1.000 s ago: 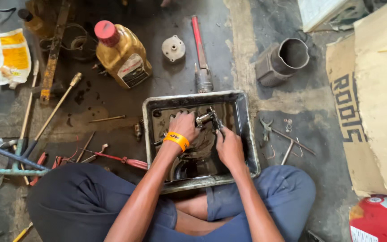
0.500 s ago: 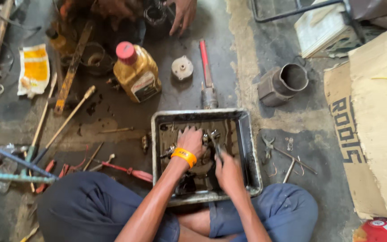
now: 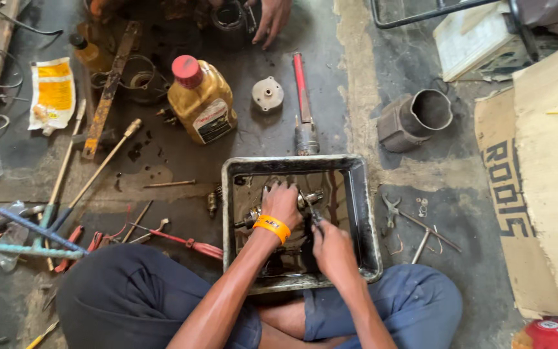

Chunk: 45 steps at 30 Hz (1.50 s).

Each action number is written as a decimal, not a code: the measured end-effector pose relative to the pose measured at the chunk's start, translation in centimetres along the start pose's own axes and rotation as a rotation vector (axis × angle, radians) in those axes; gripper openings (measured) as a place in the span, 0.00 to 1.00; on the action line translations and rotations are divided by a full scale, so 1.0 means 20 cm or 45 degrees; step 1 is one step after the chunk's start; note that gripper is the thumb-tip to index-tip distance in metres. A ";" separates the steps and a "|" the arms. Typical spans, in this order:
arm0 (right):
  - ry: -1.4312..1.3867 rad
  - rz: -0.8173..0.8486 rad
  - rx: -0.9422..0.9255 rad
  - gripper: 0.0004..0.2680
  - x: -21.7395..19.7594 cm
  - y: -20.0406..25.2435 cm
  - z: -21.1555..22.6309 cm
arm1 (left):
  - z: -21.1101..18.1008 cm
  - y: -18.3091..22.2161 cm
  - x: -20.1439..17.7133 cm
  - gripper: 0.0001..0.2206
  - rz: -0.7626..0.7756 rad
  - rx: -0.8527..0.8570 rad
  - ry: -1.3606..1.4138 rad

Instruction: The person scrubs a metal engine part with a brush inside a rectangular tray filled with dark liquid. They repeatedly dip the part and brush into the liquid and scrub the surfaces. Another person is visible in the background working on a separate part.

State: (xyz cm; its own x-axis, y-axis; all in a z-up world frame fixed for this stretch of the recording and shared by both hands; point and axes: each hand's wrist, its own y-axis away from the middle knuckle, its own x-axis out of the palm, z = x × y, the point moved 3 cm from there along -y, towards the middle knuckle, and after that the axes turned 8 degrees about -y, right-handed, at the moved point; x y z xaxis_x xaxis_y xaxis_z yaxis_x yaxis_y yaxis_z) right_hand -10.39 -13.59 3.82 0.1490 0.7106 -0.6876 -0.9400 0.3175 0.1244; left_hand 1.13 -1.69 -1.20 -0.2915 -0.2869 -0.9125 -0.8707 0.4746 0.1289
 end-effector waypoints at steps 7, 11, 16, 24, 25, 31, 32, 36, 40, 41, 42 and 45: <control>0.036 -0.040 0.033 0.09 -0.01 0.01 -0.06 | -0.02 0.00 -0.02 0.37 0.011 -0.033 -0.027; 0.040 -0.054 0.096 0.10 0.02 0.02 -0.12 | -0.01 0.04 -0.07 0.36 0.069 -0.097 -0.066; -0.011 -0.069 0.160 0.12 -0.11 -0.04 -0.10 | -0.04 0.04 -0.18 0.32 0.025 -0.158 -0.083; 0.016 0.333 0.270 0.13 -0.10 0.03 -0.16 | -0.06 0.05 -0.06 0.27 -0.136 -0.107 -0.231; -0.004 0.350 0.205 0.13 -0.09 0.02 -0.14 | -0.05 0.05 -0.04 0.29 -0.195 -0.077 -0.264; -0.003 0.258 0.323 0.14 -0.19 0.01 -0.11 | 0.04 -0.01 0.04 0.22 -0.250 0.026 -0.310; -0.020 0.197 0.338 0.14 -0.22 0.01 -0.10 | 0.04 -0.02 0.04 0.21 -0.274 0.051 -0.310; -0.098 0.075 0.169 0.13 -0.23 -0.01 -0.03 | 0.04 -0.03 -0.02 0.26 0.077 -0.021 -0.161; -0.077 0.122 0.177 0.11 -0.13 -0.04 -0.03 | 0.03 -0.01 -0.12 0.23 0.318 -0.091 -0.175; -0.078 0.067 0.157 0.11 -0.11 -0.03 -0.04 | 0.03 0.01 -0.11 0.22 0.345 -0.106 -0.171; -0.079 0.013 0.136 0.10 -0.10 -0.02 -0.05 | 0.02 0.02 -0.10 0.21 0.327 -0.099 -0.180; -0.009 -0.071 0.119 0.09 -0.08 -0.03 -0.07 | 0.01 0.00 -0.06 0.21 0.221 -0.085 -0.186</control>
State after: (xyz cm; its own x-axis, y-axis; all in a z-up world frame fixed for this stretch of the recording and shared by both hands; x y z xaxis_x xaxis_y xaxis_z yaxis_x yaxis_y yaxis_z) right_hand -10.56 -15.83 3.90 0.2031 0.6942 -0.6905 -0.8976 0.4138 0.1521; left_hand 1.60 -1.16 -0.20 -0.3831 -0.0800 -0.9202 -0.8382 0.4487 0.3100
